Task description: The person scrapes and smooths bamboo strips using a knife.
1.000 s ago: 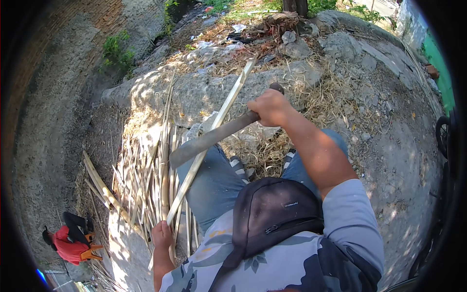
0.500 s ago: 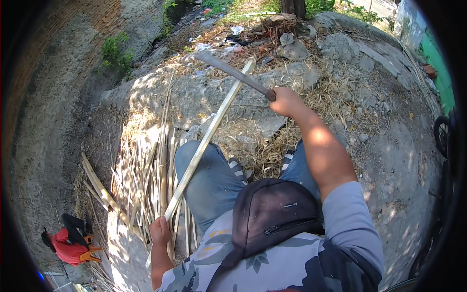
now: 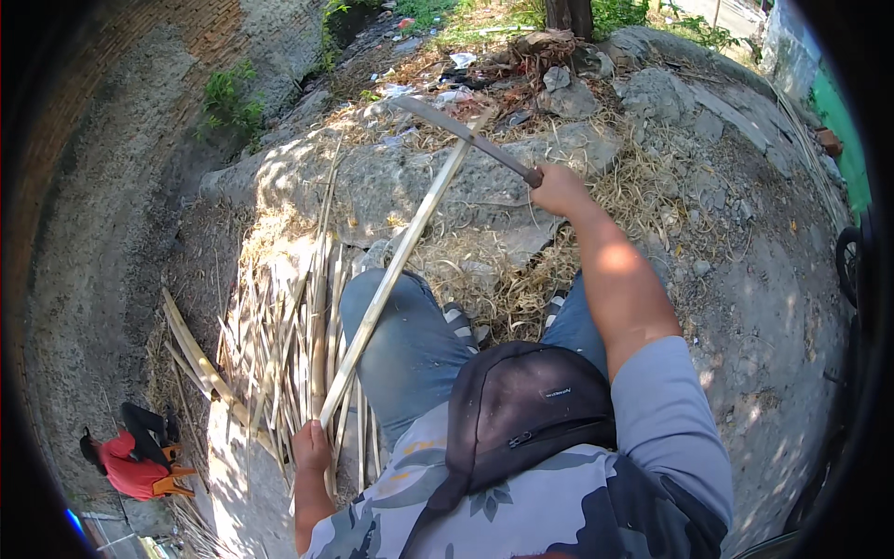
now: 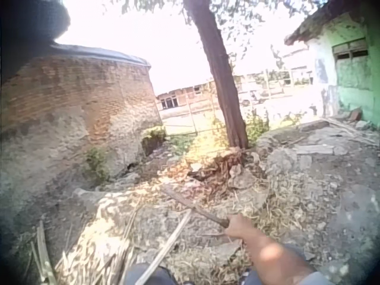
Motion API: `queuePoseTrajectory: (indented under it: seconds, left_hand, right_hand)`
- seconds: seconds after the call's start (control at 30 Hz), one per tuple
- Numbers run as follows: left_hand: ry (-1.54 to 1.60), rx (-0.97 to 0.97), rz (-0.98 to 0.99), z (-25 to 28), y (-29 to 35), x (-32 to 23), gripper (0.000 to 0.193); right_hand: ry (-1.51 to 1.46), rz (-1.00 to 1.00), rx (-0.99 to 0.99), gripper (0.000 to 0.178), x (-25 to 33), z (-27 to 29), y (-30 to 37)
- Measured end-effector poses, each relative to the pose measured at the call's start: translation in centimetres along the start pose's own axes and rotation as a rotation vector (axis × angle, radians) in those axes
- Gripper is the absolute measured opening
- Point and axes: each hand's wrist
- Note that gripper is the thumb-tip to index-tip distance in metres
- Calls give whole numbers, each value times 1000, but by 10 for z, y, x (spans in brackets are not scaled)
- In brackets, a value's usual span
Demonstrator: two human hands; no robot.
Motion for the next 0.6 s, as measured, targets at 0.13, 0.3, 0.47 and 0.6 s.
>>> queuePoseTrajectory:
  seconds: [0.13,0.3,0.47,0.6]
  left_hand:
    - [-33,32,26,10,-20,-21,50]
    - [-34,36,8,7,-15,-11,48]
    - [-49,17,12,6,-11,-12,49]
    - [24,6,22,5,-7,-15,49]
  right_hand:
    - [-120,-66,-91,20,-13,-19,-13]
    - [-698,-141,554,20,-7,-10,-10]
    - [-179,27,265,21,16,1,7]
    - [159,247,150,25,46,11,40]
Point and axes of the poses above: each hand's wrist, its own y-axis away from the middle knuckle, its own z-axis out of the back of the hand, x = y × z, and after that the axes turned 12 degrees about -z, right-handed
